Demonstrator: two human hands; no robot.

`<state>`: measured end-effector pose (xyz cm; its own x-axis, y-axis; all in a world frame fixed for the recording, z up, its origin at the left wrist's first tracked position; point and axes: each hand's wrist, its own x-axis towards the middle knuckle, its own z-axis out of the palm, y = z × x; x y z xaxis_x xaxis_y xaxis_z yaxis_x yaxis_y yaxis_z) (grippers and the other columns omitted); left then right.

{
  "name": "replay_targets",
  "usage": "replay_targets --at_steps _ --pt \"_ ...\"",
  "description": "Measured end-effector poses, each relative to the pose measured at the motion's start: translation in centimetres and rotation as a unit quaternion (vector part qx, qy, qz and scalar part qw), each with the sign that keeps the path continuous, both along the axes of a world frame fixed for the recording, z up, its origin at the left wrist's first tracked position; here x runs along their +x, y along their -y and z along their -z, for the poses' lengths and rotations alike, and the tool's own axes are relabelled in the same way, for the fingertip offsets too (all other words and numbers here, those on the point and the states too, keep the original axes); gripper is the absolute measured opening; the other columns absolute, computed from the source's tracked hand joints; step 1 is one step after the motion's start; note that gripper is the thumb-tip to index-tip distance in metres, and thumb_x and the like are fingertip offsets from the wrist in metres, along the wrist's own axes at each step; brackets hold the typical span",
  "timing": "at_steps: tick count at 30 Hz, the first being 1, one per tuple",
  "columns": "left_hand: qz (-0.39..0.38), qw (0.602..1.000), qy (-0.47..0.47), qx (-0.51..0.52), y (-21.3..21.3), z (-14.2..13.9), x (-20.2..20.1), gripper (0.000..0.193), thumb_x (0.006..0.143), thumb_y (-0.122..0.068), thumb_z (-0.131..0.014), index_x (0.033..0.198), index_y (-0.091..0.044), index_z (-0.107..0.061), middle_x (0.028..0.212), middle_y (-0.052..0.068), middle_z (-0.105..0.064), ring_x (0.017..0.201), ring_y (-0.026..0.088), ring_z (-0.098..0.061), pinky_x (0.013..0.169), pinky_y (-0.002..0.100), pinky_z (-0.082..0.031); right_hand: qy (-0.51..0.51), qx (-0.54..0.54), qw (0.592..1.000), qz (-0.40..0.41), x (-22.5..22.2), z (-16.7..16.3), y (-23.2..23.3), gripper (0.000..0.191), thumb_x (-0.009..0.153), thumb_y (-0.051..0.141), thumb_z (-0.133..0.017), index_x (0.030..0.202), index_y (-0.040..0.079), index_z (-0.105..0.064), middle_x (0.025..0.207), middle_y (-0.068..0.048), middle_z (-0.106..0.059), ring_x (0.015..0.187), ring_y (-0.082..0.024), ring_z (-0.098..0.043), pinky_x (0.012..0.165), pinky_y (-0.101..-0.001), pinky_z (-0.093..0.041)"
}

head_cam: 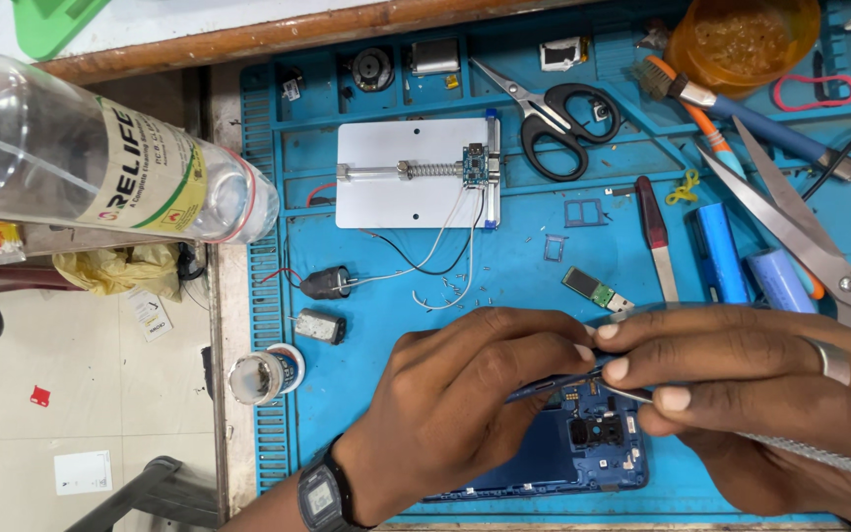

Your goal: The person repairs a disassembled smartphone at a workbench, prying at the frame with a metal tool, manipulating small internal components and flex cables by hand and with tweezers, then aligning the back cover and pressing it onto the phone body.

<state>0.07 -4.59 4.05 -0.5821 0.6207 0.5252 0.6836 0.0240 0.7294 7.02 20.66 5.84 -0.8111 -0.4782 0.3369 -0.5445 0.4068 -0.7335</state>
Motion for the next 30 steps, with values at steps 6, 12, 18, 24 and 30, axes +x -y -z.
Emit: replay_targets --at_steps 6,12,18,24,30 --pt "0.003 1.0 0.003 -0.017 0.0 0.1 -0.1 0.042 0.09 0.003 -0.079 0.123 -0.009 -0.055 0.121 0.007 -0.07 0.105 0.023 -0.075 0.08 0.031 -0.063 0.004 0.057 0.998 -0.027 -0.2 -0.5 -0.7 0.052 0.081 0.018 -0.076 0.129 0.015 -0.057 0.125 -0.004 -0.073 0.122 -0.026 -0.067 0.098 -0.0406 -0.054" --pt "0.006 1.0 -0.008 -0.014 -0.1 0.1 -0.2 0.041 0.09 0.003 -0.079 0.122 -0.009 -0.056 0.122 0.008 -0.07 0.107 0.023 -0.075 0.076 0.029 -0.063 0.006 0.017 1.0 -0.024 -0.3 -0.2 -0.9 0.048 0.084 0.017 -0.076 0.128 0.015 -0.057 0.124 -0.003 -0.072 0.121 -0.026 -0.067 0.098 -0.0406 -0.055" --pt "0.004 1.0 -0.02 -0.012 -0.3 0.2 -0.3 0.038 0.092 0.001 -0.079 0.121 -0.008 -0.056 0.121 0.008 -0.07 0.106 0.022 -0.075 0.075 0.028 -0.063 -0.006 0.031 0.999 -0.034 -0.6 -0.1 -0.9 0.044 0.085 0.019 -0.076 0.125 0.014 -0.059 0.123 -0.004 -0.072 0.121 -0.026 -0.068 0.097 -0.0417 -0.054" --pt "-0.002 1.0 -0.029 -0.006 -0.5 0.2 -0.4 0.034 0.095 0.0 -0.078 0.12 -0.008 -0.057 0.119 0.009 -0.071 0.105 0.021 -0.075 0.076 0.028 -0.064 -0.026 0.038 0.998 -0.036 -0.9 0.1 -0.9 0.04 0.084 0.018 -0.076 0.121 0.014 -0.062 0.118 -0.003 -0.073 0.117 -0.026 -0.073 0.094 -0.0407 -0.056" --pt "0.002 1.0 -0.028 0.004 -0.6 0.3 -0.5 0.031 0.096 -0.001 -0.077 0.119 -0.007 -0.057 0.117 0.01 -0.07 0.104 0.023 -0.075 0.079 0.031 -0.064 -0.02 0.034 0.999 -0.026 -0.9 -0.2 -0.9 0.039 0.082 0.018 -0.077 0.118 0.015 -0.063 0.116 -0.003 -0.074 0.116 -0.026 -0.073 0.094 -0.041 -0.056"
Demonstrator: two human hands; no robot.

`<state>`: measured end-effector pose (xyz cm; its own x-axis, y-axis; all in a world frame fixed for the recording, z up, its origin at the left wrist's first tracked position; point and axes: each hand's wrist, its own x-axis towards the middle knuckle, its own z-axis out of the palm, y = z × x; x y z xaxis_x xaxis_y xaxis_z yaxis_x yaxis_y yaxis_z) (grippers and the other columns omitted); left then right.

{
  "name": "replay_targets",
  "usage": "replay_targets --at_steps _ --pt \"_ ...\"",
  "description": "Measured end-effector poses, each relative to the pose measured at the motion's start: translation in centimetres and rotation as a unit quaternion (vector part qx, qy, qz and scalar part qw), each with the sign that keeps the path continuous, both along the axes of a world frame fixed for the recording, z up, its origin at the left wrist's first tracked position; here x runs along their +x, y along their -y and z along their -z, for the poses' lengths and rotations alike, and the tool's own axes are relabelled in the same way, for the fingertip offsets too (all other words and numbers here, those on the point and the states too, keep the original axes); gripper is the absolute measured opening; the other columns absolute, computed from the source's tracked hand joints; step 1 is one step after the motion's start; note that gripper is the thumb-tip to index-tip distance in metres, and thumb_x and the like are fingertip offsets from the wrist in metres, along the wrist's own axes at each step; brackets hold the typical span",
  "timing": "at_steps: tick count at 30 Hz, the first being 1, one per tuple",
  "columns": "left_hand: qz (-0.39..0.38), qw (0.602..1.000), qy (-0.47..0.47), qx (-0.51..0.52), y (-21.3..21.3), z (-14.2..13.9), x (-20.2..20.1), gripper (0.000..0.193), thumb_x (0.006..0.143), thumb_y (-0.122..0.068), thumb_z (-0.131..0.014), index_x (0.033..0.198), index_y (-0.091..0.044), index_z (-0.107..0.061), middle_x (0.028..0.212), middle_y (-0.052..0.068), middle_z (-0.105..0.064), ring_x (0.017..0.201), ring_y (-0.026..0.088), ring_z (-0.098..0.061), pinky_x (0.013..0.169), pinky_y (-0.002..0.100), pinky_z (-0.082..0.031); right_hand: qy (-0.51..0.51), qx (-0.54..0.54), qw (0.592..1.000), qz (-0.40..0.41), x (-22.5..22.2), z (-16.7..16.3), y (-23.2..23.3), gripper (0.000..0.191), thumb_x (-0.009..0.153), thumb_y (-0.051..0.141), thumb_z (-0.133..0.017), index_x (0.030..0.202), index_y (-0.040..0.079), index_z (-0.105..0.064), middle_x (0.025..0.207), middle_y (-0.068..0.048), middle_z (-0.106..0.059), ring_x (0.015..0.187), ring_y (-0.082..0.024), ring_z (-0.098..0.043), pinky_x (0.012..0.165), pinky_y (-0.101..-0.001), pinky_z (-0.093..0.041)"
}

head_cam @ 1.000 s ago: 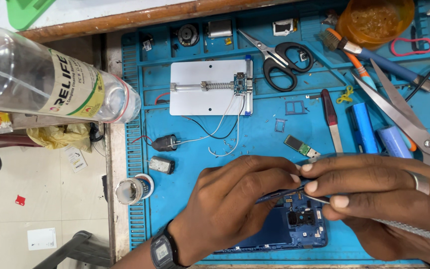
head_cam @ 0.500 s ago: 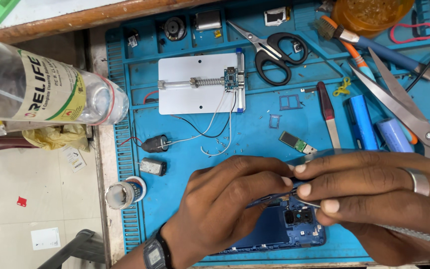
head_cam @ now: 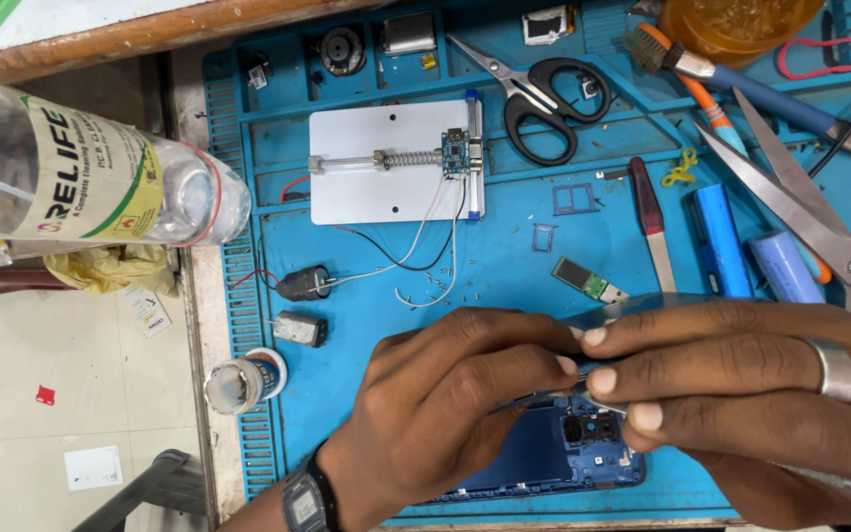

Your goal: The person repairs a disassembled smartphone at a workbench, prying at the frame with a metal tool, manipulating small internal components and flex cables by hand and with tweezers, then aligning the back cover and pressing it onto the phone body.

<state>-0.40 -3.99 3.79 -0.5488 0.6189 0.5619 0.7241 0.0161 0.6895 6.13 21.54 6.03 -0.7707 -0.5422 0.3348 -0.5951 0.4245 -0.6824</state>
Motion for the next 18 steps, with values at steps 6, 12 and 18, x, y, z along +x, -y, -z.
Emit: replay_targets --at_steps 6,12,18 --pt "0.001 1.0 -0.018 0.006 0.2 0.3 0.0 0.027 0.097 0.003 -0.075 0.116 -0.006 -0.059 0.114 0.012 -0.07 0.101 0.023 -0.076 0.078 0.032 -0.065 0.009 -0.055 0.998 0.026 -0.5 0.2 0.9 0.033 0.08 0.01 -0.08 0.109 0.014 -0.064 0.11 -0.004 -0.074 0.112 -0.024 -0.075 0.092 -0.0371 -0.058" --pt "0.009 1.0 -0.026 0.01 0.1 0.5 0.0 0.024 0.096 0.004 -0.073 0.114 -0.006 -0.06 0.114 0.012 -0.07 0.1 0.024 -0.076 0.078 0.033 -0.065 0.034 -0.117 0.989 0.079 -0.5 0.6 2.0 0.03 0.076 0.008 -0.085 0.098 0.016 -0.067 0.103 0.0 -0.073 0.104 -0.02 -0.079 0.09 -0.0335 -0.06" --pt "0.067 0.997 -0.014 -0.018 0.7 -0.1 -0.3 0.027 0.09 -0.001 -0.079 0.114 -0.009 -0.07 0.122 0.013 -0.068 0.11 0.027 -0.076 0.095 0.041 -0.068 0.064 -0.109 0.991 0.044 -0.8 -0.1 1.3 0.032 0.074 0.004 -0.085 0.099 0.017 -0.069 0.1 0.001 -0.073 0.101 -0.018 -0.074 0.087 -0.0327 -0.059"
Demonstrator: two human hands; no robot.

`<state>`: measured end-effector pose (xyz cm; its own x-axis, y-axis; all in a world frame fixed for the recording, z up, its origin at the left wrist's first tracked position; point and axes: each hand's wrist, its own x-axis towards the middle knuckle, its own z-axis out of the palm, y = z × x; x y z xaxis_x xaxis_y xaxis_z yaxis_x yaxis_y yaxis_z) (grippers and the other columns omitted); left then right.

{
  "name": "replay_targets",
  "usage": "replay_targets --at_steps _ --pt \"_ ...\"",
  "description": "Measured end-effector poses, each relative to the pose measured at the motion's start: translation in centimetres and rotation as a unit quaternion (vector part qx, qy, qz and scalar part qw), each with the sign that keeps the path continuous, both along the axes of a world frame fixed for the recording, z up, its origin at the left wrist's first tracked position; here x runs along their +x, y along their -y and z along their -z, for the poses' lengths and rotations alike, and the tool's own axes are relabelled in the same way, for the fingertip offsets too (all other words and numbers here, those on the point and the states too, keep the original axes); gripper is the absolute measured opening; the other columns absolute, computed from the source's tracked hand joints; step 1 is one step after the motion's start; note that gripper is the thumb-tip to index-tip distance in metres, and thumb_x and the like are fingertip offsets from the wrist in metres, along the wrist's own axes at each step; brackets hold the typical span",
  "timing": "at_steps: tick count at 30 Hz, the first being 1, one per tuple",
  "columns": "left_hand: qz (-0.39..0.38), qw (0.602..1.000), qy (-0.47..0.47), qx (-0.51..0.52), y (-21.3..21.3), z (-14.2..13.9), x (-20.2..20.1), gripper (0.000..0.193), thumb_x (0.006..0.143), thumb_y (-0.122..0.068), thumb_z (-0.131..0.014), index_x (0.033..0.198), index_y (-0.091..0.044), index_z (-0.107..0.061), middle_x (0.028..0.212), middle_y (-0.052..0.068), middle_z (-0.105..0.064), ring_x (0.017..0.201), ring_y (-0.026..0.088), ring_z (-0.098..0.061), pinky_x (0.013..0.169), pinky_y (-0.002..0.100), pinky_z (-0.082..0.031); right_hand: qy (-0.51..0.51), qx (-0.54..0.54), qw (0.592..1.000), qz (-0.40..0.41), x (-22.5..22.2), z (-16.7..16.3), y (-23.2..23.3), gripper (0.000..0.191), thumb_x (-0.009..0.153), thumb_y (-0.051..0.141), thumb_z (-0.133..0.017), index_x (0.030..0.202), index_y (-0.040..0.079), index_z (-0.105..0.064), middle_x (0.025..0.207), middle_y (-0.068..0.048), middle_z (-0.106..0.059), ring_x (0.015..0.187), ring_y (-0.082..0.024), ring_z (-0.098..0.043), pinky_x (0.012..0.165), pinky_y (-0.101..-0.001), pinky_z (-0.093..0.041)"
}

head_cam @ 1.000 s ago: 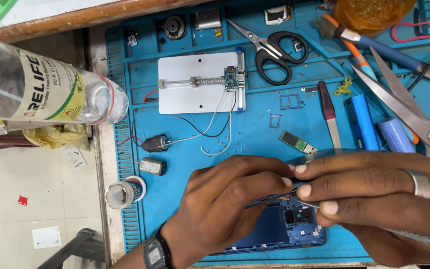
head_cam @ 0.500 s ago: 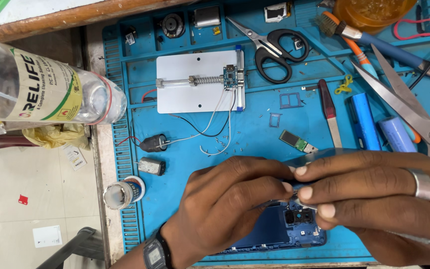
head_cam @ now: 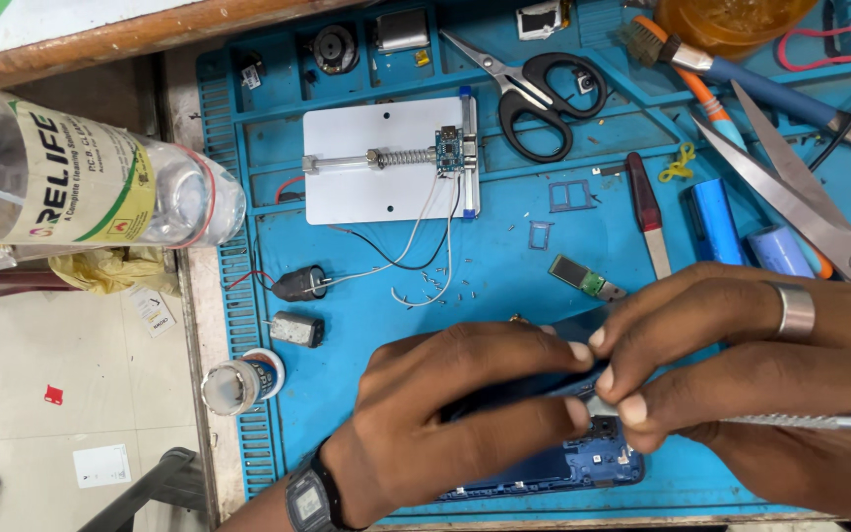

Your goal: The person repairs a disassembled smartphone at a workbench, prying at the frame with a metal tool, manipulating small internal components and flex cables by hand and with tweezers, then aligning the back cover and pressing it onto the phone body.

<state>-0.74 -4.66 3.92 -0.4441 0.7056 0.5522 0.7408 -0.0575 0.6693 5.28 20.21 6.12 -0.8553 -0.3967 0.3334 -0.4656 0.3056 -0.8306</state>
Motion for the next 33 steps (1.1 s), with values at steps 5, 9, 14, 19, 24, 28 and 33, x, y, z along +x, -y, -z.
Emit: replay_targets --at_steps 5,9,14,19,24,28,33 --pt "0.031 0.999 -0.013 -0.015 0.4 -0.3 -0.2 0.026 0.088 -0.006 -0.082 0.112 -0.009 -0.073 0.126 0.014 -0.067 0.115 0.03 -0.075 0.106 0.047 -0.065 0.011 -0.02 1.0 -0.003 0.0 0.2 0.0 0.032 0.075 0.007 -0.087 0.099 0.018 -0.07 0.099 0.003 -0.074 0.1 -0.015 -0.073 0.086 -0.031 -0.059" --pt "0.033 0.999 -0.024 -0.021 0.5 -0.5 -0.1 0.024 0.087 -0.007 -0.082 0.11 -0.008 -0.074 0.125 0.015 -0.067 0.116 0.032 -0.074 0.104 0.047 -0.065 0.023 -0.041 0.999 0.001 0.3 0.3 0.2 0.032 0.074 0.008 -0.087 0.099 0.017 -0.07 0.099 0.002 -0.074 0.1 -0.015 -0.074 0.086 -0.0307 -0.06" --pt "0.03 0.999 -0.019 -0.005 0.4 -0.5 0.0 0.023 0.088 -0.008 -0.084 0.108 -0.008 -0.074 0.125 0.014 -0.067 0.115 0.034 -0.076 0.101 0.045 -0.068 0.044 -0.066 0.997 0.013 0.6 0.2 0.4 0.03 0.075 0.008 -0.086 0.098 0.016 -0.07 0.097 0.003 -0.074 0.099 -0.014 -0.075 0.088 -0.0313 -0.059" --pt "0.022 0.999 -0.026 -0.011 0.5 -0.7 0.2 0.022 0.086 -0.009 -0.085 0.104 -0.009 -0.073 0.123 0.014 -0.069 0.114 0.035 -0.076 0.097 0.044 -0.068 0.066 -0.08 0.994 0.027 0.8 0.3 0.7 0.03 0.075 0.007 -0.086 0.098 0.016 -0.07 0.096 0.002 -0.075 0.1 -0.015 -0.073 0.087 -0.0305 -0.06" --pt "0.026 0.999 -0.043 -0.016 0.6 -0.9 0.1 0.021 0.087 -0.009 -0.086 0.103 -0.008 -0.073 0.121 0.014 -0.07 0.113 0.034 -0.076 0.096 0.044 -0.067 0.07 -0.08 0.994 0.003 0.8 0.1 0.4 0.031 0.076 0.006 -0.084 0.101 0.016 -0.07 0.1 0.002 -0.075 0.102 -0.016 -0.073 0.086 -0.0294 -0.06" --pt "0.02 0.999 -0.048 -0.013 0.6 -1.0 0.0 0.021 0.086 -0.01 -0.086 0.102 -0.008 -0.073 0.121 0.013 -0.071 0.113 0.034 -0.076 0.096 0.044 -0.067 0.072 -0.076 0.994 -0.021 0.6 0.0 0.1 0.032 0.077 0.005 -0.084 0.103 0.016 -0.069 0.102 0.001 -0.075 0.104 -0.017 -0.072 0.085 -0.0283 -0.06" --pt "0.019 0.998 -0.054 -0.01 0.6 -0.9 0.0 0.021 0.087 -0.009 -0.086 0.103 -0.008 -0.073 0.121 0.013 -0.071 0.113 0.033 -0.076 0.096 0.043 -0.067 0.062 -0.072 0.995 -0.022 0.6 0.1 0.2 0.031 0.077 0.006 -0.083 0.102 0.016 -0.068 0.102 0.002 -0.075 0.104 -0.016 -0.072 0.086 -0.0282 -0.06"
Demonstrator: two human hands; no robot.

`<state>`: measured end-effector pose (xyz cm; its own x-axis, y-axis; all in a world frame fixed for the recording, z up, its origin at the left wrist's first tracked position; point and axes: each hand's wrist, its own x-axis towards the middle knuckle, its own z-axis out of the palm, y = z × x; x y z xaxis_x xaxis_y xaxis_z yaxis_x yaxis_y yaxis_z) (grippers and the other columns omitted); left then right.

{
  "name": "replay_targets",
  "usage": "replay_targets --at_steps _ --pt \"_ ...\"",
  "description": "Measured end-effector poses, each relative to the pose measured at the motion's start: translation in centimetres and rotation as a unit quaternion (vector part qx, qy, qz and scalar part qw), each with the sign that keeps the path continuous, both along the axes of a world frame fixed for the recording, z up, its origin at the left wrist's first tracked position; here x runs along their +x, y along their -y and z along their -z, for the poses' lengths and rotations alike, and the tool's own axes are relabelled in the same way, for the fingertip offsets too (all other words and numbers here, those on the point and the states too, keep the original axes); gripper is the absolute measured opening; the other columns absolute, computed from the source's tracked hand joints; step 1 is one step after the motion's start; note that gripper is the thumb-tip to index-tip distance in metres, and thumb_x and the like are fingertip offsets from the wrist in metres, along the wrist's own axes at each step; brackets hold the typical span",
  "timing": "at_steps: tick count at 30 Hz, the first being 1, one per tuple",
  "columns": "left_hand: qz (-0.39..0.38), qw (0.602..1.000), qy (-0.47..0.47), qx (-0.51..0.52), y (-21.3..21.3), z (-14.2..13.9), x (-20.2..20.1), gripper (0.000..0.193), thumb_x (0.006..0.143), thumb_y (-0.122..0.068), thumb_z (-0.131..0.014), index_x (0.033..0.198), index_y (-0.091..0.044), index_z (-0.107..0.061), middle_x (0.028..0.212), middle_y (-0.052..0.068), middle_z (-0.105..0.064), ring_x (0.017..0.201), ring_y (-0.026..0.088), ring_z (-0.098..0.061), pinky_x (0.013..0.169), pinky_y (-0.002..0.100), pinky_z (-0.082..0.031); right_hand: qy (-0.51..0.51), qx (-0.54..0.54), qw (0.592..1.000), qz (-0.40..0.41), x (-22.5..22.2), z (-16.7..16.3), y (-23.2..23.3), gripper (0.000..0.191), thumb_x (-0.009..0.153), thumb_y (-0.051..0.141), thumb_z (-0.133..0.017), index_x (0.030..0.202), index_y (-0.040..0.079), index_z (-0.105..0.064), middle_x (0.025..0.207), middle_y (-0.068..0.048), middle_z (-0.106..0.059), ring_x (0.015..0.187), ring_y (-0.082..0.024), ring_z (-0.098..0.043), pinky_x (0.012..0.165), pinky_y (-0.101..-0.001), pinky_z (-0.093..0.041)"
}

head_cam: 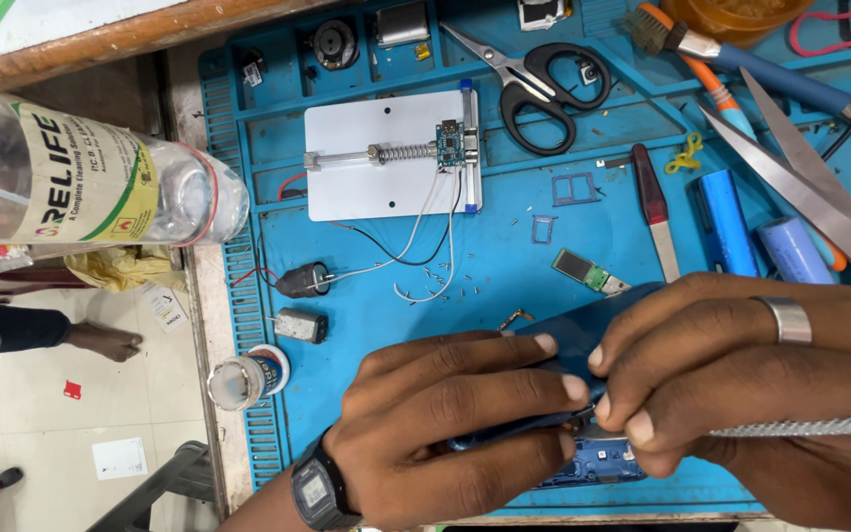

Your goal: The person repairs a disassembled smartphone at a workbench, prying at the frame with a metal tool, manipulating small internal components and flex cables by hand and with tweezers, then aligning the back cover and pressing it onto the phone body.

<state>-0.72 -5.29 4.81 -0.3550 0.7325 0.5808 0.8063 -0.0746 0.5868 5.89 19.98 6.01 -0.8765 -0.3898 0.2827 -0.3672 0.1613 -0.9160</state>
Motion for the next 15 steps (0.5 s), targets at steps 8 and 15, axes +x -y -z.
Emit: replay_targets --at_steps 8,15 --pt "0.001 1.0 -0.008 -0.02 0.1 -0.61 0.03 0.02 0.087 -0.01 -0.083 0.103 -0.01 -0.072 0.12 0.01 -0.071 0.114 0.034 -0.076 0.097 0.045 -0.066 0.001 -0.039 0.999 0.03 0.54 0.27 0.37 0.03 0.078 0.004 -0.084 0.1 0.015 -0.068 0.1 0.0 -0.075 0.1 -0.017 -0.073 0.083 -0.0282 -0.061" --pt "-0.009 0.997 -0.064 -0.028 -0.14 -0.75 0.13 0.015 0.093 -0.012 -0.081 0.103 -0.012 -0.07 0.122 0.007 -0.071 0.116 0.033 -0.075 0.099 0.045 -0.067 -0.023 0.034 0.999 -0.021 0.25 -0.31 -0.49 0.035 0.078 0.009 -0.082 0.108 0.015 -0.065 0.104 0.0 -0.075 0.103 -0.019 -0.073 0.087 -0.0319 -0.06"
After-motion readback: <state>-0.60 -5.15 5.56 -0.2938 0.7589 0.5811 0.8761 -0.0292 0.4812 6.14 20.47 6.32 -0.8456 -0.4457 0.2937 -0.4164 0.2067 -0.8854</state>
